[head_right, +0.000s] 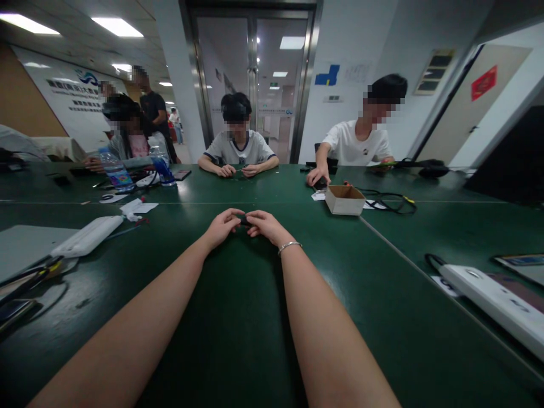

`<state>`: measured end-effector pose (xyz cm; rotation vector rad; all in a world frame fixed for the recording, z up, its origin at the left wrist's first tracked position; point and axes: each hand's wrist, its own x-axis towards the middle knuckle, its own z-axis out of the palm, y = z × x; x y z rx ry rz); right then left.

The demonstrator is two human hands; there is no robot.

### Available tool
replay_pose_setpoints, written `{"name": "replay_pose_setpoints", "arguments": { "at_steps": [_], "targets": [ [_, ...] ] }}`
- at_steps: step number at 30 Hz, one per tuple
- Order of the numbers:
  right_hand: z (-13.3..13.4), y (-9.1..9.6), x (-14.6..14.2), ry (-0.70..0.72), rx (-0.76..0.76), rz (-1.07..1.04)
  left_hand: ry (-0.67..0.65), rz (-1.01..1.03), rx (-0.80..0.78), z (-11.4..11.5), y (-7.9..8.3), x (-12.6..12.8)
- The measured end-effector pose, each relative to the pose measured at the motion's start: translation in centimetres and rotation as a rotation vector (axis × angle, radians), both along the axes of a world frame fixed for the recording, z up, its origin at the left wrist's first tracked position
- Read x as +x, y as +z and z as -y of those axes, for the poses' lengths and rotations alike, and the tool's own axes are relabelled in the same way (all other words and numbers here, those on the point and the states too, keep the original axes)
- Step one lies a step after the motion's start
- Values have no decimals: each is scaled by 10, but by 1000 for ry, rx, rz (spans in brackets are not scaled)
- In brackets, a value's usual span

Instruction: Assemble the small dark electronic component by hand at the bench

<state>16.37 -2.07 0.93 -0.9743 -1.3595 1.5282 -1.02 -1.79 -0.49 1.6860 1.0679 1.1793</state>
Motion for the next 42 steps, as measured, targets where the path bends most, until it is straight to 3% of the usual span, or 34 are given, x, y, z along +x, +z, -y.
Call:
{"name": "replay_pose_setpoints", "arguments": {
  "at_steps": [31,42],
  "targets": [
    [-1,-3,2,33,24,-45,24,33,-7,3,2,1],
    [0,-1,0,9,2,-4,4,32,23,-4,-5,-1]
  ]
}}
